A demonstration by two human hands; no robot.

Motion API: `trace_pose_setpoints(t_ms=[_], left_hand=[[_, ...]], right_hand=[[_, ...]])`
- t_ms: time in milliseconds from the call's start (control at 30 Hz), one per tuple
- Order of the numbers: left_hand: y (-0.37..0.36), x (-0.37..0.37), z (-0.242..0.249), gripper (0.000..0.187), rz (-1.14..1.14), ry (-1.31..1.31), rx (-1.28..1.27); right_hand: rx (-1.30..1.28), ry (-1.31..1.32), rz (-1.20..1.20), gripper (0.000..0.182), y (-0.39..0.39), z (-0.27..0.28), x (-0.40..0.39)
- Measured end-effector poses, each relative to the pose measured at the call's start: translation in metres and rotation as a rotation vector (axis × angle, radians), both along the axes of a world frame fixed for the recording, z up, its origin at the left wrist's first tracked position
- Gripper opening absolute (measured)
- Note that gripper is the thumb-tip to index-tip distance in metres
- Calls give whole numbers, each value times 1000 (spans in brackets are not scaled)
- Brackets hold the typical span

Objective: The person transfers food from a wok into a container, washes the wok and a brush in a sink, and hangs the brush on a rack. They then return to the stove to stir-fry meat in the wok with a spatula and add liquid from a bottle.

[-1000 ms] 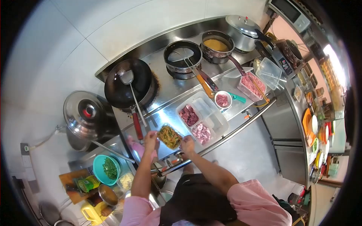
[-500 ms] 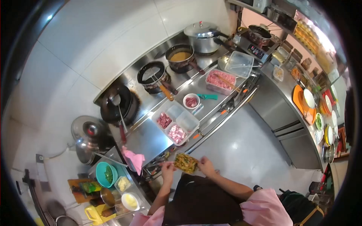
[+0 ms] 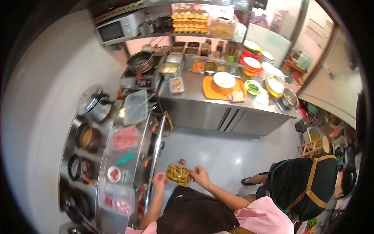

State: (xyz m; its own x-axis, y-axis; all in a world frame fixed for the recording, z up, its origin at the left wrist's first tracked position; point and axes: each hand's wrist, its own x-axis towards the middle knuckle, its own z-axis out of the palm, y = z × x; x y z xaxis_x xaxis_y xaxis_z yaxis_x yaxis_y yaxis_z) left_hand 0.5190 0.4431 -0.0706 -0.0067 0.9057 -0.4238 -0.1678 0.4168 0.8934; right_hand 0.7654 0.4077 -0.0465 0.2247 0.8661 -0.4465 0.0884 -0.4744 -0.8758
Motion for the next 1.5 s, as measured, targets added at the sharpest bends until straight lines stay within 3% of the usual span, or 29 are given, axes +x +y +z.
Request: trace_pose_setpoints(t_ms=[133,267,367,400,500,700,767,800,900,1000,1100,1167,1200,1233,1267,1333,1367,1400,1433,1467,1500], left_hand=[[118,78,-10,12,-178,-37,9],[243,151,-7,10,-349,-2,-2],[337,200,6,9,-500,68,136],[373,213,-11,7,-555,26,128],[458,264,15,9,-707,246,142],[606,343,-14,10,-858,657,216],[642,366,-16,12,-874,862,343],[657,375,-17,13,-875,869,243],[691,390,-21,12,-901,995,424],[719,396,-32,13,-845,958,291],[713,388,-34,14,-416,872,588],[707,369,-39,16,-334,832,568],[695,359,-8,20,-345,828,549],[681,348,9,18,-297,803,497],[662,335,20,17,-260,775,436],[625,305,45,15,-153,595,464],[605,288,49,15,-115,531,461],[587,275,55,17,-37,568,509],[573,261,54,20,41,604,558],[556,241,40,16,78,543,493],[543,224,29,14,112,481,428]], right_hand=[[40,-35,-224,14,62,-15,59],[-47,-45,-363,11,148,14,105],[99,-90,-496,8,208,-7,135],[55,-24,-536,7,232,25,139],[35,96,-661,7,299,10,164],[-56,306,-678,13,421,-30,204],[-117,399,-667,14,459,-39,218],[-132,418,-653,14,476,-40,222],[-161,483,-704,11,511,-39,235],[-158,541,-642,9,535,-39,247],[-256,544,-384,5,537,-27,262],[-252,640,-143,15,535,-53,287],[-370,513,-78,21,545,26,302],[-376,445,15,24,552,35,316],[-343,412,-47,24,566,73,329],[53,276,-48,31,602,119,351],[284,119,-34,29,626,163,357],[499,135,-14,26,651,196,368],[544,35,-60,22,670,264,361],[903,-21,-48,19,698,305,360],[876,-42,-49,18,718,348,368]])
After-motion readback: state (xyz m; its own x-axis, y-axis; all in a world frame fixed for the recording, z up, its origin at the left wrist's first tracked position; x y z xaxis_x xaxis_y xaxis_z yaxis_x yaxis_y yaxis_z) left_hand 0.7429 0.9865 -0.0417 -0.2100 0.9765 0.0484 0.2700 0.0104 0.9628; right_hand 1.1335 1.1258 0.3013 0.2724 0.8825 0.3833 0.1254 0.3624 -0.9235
